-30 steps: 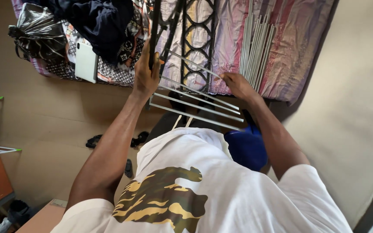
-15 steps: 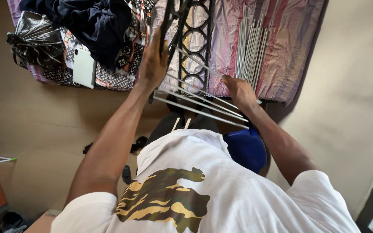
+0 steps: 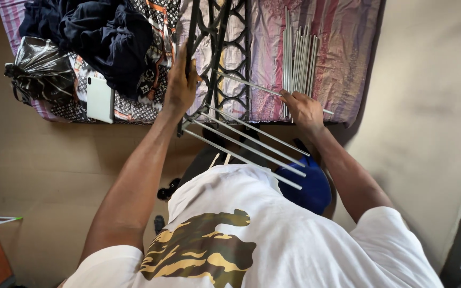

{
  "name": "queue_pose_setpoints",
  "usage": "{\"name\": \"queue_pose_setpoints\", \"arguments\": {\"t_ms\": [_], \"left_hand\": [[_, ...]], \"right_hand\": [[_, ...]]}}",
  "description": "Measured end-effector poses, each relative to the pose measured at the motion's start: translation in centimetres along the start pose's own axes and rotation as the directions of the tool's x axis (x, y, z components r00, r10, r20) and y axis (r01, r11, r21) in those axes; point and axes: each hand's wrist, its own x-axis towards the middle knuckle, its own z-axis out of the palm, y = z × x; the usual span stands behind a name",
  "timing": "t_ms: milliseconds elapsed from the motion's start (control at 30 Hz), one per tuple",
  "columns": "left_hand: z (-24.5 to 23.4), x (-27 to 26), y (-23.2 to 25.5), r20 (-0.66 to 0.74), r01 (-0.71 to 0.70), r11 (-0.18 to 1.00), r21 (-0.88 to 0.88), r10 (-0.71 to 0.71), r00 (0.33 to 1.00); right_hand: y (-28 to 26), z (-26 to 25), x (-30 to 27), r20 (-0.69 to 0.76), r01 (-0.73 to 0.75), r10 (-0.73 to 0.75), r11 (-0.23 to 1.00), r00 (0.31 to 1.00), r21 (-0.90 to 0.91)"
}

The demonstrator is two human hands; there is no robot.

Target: The person assembles a metal frame by inserting multiple thin metal rods into a black plastic frame structure. They repeatedly pick up rods and insert them into slots on the frame, then attach a plastic base piece to the bottom of the assembled structure.

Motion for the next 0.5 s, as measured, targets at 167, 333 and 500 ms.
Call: {"name": "queue_pose_setpoints", "arguments": {"t_ms": [167, 333, 500], "left_hand": [[1.0, 0.6, 1.4, 0.027, -0.038, 0.986, 0.161, 0.034, 0.999], [1.3, 0.9, 1.4, 0.155, -0.024, 1.000, -0.006, 0.025, 0.988], [2.0, 0.2, 1.5, 0.115, 0.299, 0.954, -0.016, -0.295, 0.948]], "right_hand": [[0.7, 2.8, 0.4, 0.480, -0.399, 0.038, 0.613, 0.877, 0.682], [2.6, 3.1, -0.3, 0.701, -0.649, 0.118, 0.508, 0.704, 0.566], [2.1, 0.9, -0.7, -0.033, 0.015, -0.004, 0.936, 0.999, 0.352]]}}
